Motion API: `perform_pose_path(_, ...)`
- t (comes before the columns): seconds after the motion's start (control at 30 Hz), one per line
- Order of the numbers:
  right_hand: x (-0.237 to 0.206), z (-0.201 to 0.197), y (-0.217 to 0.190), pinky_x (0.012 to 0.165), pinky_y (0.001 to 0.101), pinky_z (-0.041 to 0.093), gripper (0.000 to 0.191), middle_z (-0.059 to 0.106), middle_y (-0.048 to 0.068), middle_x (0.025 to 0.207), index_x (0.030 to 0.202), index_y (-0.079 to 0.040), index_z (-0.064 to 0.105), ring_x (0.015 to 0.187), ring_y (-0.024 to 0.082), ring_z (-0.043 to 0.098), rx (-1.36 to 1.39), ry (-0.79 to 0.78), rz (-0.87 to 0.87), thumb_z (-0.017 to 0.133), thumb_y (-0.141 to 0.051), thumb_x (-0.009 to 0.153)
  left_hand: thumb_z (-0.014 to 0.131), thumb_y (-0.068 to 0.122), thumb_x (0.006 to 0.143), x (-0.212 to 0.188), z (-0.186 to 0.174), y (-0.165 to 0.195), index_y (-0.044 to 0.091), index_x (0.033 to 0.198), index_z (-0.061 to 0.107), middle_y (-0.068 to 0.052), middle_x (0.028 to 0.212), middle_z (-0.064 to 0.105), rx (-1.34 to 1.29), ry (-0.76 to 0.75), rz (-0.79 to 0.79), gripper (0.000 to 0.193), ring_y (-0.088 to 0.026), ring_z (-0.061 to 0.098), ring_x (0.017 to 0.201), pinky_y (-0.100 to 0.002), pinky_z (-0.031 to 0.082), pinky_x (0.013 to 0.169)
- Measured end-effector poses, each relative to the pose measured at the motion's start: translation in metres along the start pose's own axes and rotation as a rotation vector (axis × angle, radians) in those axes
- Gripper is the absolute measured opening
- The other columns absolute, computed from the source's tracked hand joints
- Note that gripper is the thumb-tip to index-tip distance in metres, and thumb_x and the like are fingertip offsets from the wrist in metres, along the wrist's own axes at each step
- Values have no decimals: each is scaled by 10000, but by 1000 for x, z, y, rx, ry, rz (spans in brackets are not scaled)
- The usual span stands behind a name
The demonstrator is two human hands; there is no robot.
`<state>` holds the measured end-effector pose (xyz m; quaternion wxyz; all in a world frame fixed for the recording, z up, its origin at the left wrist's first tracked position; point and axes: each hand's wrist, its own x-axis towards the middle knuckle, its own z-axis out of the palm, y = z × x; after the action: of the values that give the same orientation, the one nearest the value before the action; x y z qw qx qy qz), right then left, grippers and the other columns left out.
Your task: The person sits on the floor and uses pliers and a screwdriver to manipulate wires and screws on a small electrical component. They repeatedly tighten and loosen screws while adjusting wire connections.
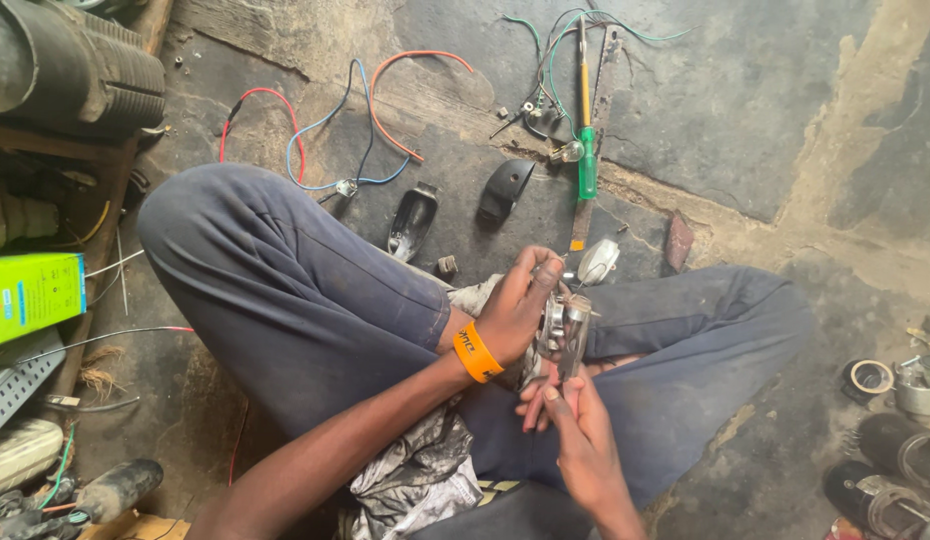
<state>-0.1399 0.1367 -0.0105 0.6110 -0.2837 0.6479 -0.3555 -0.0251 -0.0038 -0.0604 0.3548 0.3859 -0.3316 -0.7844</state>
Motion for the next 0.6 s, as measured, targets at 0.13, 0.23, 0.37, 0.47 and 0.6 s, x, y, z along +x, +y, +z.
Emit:
perform_pose_path(0.13, 5, 7, -9, 707, 308, 560, 134, 615, 81, 863, 1094, -17, 485, 710, 161, 633, 21, 52, -101, 556, -83, 1001, 548, 327, 1069, -1, 4, -14, 59, 1240, 483, -6, 1031, 606, -94, 9, 65, 324, -56, 592, 922, -240, 518, 789)
perform_pose_path(0.23, 10, 7, -20, 614, 287, 482, 156, 572, 48, 787, 1051, -56, 518, 679, 131, 581, -175, 129, -9, 627, -102, 950, 599, 294, 1034, -1, 10, -21, 56, 1243, 471, -17, 1005, 610, -140, 58, 21, 341, -65, 586, 910, -236, 510, 791)
perform_pose_path(0.37, 15, 0, -26, 684, 240, 471, 190, 618, -3, 858, 1088, -70, 595, 759, 72, 565, -230, 131, -34, 650, -62, 906, 575, 323, 1081, 1, 21, -28, 28, 1248, 494, -14, 997, 606, -276, 136, 54, 348, -54, 570, 887, -223, 492, 769)
perform_pose_path(0.47, 16, -8, -27, 696, 265, 464, 174, 558, 30, 846, 1016, 20, 588, 770, 101, 518, -335, 122, -16, 719, 6, 902, 558, 350, 1078, 1, 34, -25, 38, 1209, 485, -23, 880, 595, -268, 138, 39, 347, -64, 567, 731, -234, 487, 642)
perform_pose_path(0.6, 15, -9, -36, 731, 246, 511, 300, 608, -20, 837, 1134, -21, 628, 772, 73, 571, -290, 144, -12, 614, 50, 843, 520, 396, 1023, -3, 36, -1, 79, 1137, 482, -31, 738, 603, -61, 206, -64, 339, -84, 589, 541, -240, 472, 495)
